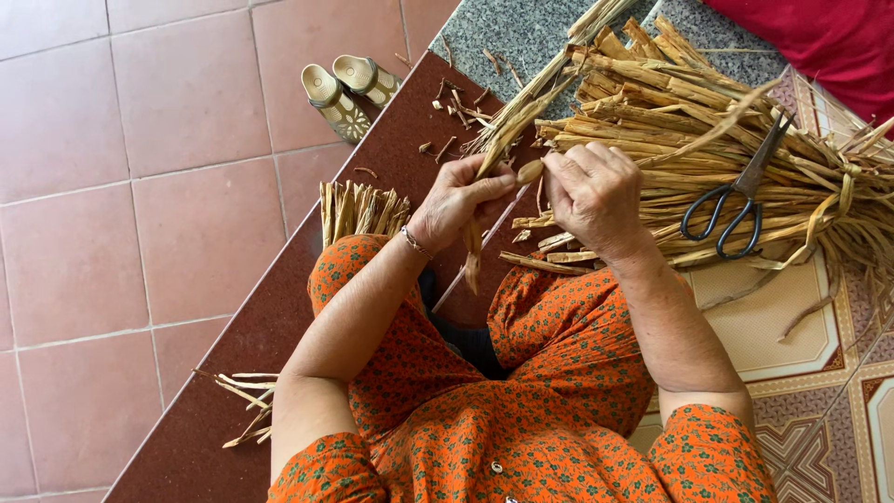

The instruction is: The person sits on the floor and processes dried plant stalks. They use shears to trim the ends of the stalks and then peel the outer layers by hand, separating the usable inner fibers from the waste.

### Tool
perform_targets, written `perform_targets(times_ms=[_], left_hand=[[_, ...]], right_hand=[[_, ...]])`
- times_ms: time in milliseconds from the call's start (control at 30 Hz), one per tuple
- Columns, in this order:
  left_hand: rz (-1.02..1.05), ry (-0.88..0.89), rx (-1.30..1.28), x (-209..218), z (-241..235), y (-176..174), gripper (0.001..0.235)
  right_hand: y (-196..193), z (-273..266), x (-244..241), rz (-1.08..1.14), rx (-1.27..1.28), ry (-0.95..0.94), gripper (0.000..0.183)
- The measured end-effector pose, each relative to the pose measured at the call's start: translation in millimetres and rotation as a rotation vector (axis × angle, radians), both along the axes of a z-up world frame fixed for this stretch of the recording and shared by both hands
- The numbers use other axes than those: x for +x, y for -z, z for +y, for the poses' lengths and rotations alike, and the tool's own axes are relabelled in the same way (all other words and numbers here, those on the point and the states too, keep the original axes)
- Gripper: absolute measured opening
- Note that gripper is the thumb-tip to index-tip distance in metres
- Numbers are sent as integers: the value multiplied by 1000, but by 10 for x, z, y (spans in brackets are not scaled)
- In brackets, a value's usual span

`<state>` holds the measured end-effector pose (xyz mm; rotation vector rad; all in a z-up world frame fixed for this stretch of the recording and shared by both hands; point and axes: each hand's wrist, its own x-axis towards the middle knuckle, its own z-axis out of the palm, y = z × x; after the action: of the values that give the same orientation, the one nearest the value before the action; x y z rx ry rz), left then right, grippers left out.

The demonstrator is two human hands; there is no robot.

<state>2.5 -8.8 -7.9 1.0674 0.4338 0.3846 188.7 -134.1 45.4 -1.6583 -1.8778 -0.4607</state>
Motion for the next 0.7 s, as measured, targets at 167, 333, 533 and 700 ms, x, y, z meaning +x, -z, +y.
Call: perform_targets(times_ms=[167, 333, 533, 700], left_hand=[[44, -72, 51, -8, -49, -181, 30], [-67, 15, 248, 61, -49, -183, 36], [135, -156, 621, 87, -104, -77, 17], [205, -292, 821, 115, -115, 43, 18]], right_hand=[[-50, 31, -66, 53, -4, -33, 11], [-21, 76, -95, -31, 10, -14, 8], [52, 153, -143, -57, -16, 3, 6], [57, 149, -224, -17, -11, -7, 8]])
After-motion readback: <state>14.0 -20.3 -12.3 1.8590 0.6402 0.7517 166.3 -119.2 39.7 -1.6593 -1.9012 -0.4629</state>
